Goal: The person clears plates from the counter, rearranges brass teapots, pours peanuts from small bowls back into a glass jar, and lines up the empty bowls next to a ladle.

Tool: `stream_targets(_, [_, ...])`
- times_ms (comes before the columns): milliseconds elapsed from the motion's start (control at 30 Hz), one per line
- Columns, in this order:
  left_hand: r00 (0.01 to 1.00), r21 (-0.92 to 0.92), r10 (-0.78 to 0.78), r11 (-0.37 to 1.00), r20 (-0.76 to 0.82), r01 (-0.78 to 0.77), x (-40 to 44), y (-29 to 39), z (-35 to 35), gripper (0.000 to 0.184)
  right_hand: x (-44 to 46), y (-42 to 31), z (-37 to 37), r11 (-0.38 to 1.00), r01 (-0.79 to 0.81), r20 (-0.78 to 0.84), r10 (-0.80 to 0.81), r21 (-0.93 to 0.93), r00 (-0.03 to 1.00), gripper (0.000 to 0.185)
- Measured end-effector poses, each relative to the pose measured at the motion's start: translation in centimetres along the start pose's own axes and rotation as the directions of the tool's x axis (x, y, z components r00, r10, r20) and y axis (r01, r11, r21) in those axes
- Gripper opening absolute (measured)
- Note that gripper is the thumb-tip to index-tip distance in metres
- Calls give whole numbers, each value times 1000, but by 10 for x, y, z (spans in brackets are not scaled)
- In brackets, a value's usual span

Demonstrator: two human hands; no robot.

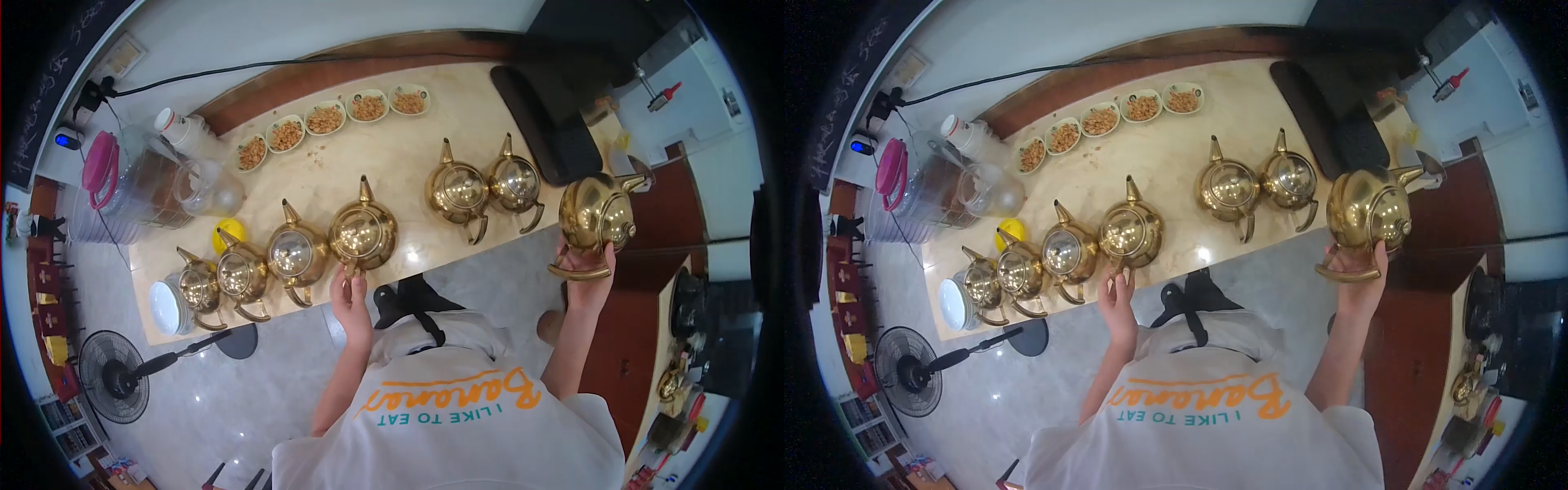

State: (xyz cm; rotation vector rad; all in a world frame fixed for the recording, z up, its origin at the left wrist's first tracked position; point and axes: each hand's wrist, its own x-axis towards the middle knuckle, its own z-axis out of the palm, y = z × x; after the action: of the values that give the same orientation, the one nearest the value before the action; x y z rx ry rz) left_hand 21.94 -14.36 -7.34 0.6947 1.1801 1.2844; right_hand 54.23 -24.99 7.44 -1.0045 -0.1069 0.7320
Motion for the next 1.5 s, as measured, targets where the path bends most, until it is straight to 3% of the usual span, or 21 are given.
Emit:
stream_targets(100, [979, 213, 201, 956, 32, -203, 1, -9, 1, 23, -11, -1, -1, 1000, 2, 0, -2, 24, 1000, 53])
stream_targets(200, [966, 373, 255, 894, 30, -247, -5, -9, 8, 23, -14, -8, -20, 997, -75, 73, 74, 10, 995, 49])
stream_targets(300, [950, 308, 312, 905, -15, -292, -8, -22, 17, 22, -4, -9, -35, 994, -102, 125, 98, 30, 987, 49])
stream_targets(333, [958, 255, 287, 926, -4, -277, -9, -25, 17, 26, -3, -10, -30, 996, -84, 34, 84, -10, 996, 49])
stream_targets(467, [998, 8, 4, 1000, -59, -4, -28, -8, 41, 49, 46, -11, -56, 977, -211, 62, 211, -15, 975, 50])
stream_targets(500, [987, 152, 111, 984, -117, -92, -36, -2, 50, 50, 62, -10, -66, 975, -221, 137, 222, -23, 965, 50])
stream_targets(567, [925, 446, 324, 870, -200, -209, -51, 5, 72, 52, 95, -13, -81, 967, -251, 278, 255, -48, 926, 50])
stream_targets(600, [859, 473, 453, 826, -238, -305, -58, 3, 86, 53, 107, -15, -81, 966, -246, 158, 255, -75, 954, 48])
stream_targets(700, [782, 869, 615, 327, 103, -372, -82, 2, 122, 56, 145, -21, -98, 960, -223, 180, 253, -170, 951, 47])
stream_targets(733, [799, 855, 567, 299, 198, -424, -84, -4, 141, 56, 153, -26, -99, 958, -203, 218, 247, -205, 944, 46])
stream_targets(800, [833, 711, 443, 464, 331, -529, -72, -30, 177, 48, 177, -27, -114, 938, -221, 246, 288, -267, 926, 44])
stream_targets(867, [961, 583, 153, 769, 230, -262, -53, -75, 192, 37, 200, -26, -129, 919, -245, 274, 333, -309, 902, 44])
stream_targets(967, [958, 291, -179, 950, 226, 109, -45, -91, 210, 31, 217, -26, -131, 903, -245, 212, 332, -354, 919, 49])
stream_targets(1067, [973, 201, -146, 974, 181, 109, -48, -90, 215, 29, 236, -18, -138, 892, -250, 295, 372, -378, 880, 55])
stream_targets(1167, [976, 199, -129, 975, 177, 93, -50, -88, 198, 27, 239, -9, -129, 880, -253, 206, 356, -401, 912, 60])
stream_targets(1500, [986, 226, -98, 972, 134, 66, -51, -68, 157, 27, 244, 19, -127, 880, -218, 213, 330, -421, 920, 68])
